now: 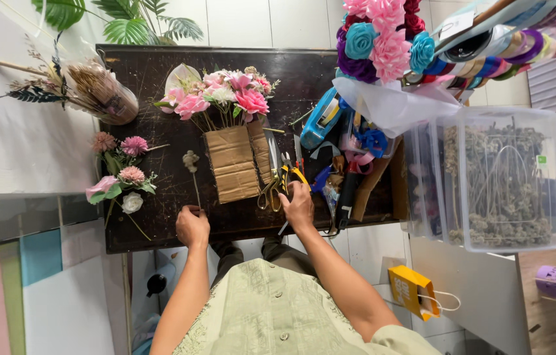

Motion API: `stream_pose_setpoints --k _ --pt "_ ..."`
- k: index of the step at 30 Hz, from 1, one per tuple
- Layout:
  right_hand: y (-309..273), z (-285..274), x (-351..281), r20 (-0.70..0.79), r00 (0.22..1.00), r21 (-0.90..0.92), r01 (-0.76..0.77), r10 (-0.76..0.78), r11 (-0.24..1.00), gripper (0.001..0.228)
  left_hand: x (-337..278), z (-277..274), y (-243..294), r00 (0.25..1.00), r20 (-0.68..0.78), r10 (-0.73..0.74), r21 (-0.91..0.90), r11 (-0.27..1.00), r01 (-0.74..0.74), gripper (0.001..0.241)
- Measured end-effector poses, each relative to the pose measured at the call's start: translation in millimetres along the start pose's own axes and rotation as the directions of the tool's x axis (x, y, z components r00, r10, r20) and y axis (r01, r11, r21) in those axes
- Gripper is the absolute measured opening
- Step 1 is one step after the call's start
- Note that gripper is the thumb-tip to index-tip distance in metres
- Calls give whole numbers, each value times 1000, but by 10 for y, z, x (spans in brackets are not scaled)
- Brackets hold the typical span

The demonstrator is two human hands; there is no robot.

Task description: The person arranges artificial flowers into a brown paper-wrapped container. They insert stems, adjust the bouquet's shape, and trim excess stems with scissors.

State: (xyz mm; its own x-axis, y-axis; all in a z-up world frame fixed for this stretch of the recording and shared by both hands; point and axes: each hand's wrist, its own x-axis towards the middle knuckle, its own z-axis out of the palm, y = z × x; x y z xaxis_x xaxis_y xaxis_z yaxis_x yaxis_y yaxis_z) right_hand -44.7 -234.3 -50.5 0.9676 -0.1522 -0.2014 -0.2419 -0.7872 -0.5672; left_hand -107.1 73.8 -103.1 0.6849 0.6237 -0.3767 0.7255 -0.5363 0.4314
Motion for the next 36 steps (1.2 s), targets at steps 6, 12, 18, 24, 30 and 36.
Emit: stream_pose_setpoints --k 6,12,18,24,30,36 --pt "411 438 58 -37 994 -239 93 -105 966 19 34 -78 -56 994 101 38 5 999 -39 17" --pt "512 308 70 -160 987 -78 -25 12 997 22 48 -223 76 990 113 85 -27 996 -82 30" --pt "-24 -134 -103 -175 984 14 -29 31 999 45 283 87 17 986 141 89 101 990 -104 14" --pt "-409 27 -48 -207 952 219 270 -225 938 9 365 -32 61 982 158 103 -76 993 -92 24" --pt "-859 79 -35 -129 905 284 425 -405 859 7 0 -172 284 976 97 195 106 973 -205 19" --pt "-808 -33 -115 -55 918 311 389 -392 867 5 349 165 21 985 128 114 -82 991 -104 26"
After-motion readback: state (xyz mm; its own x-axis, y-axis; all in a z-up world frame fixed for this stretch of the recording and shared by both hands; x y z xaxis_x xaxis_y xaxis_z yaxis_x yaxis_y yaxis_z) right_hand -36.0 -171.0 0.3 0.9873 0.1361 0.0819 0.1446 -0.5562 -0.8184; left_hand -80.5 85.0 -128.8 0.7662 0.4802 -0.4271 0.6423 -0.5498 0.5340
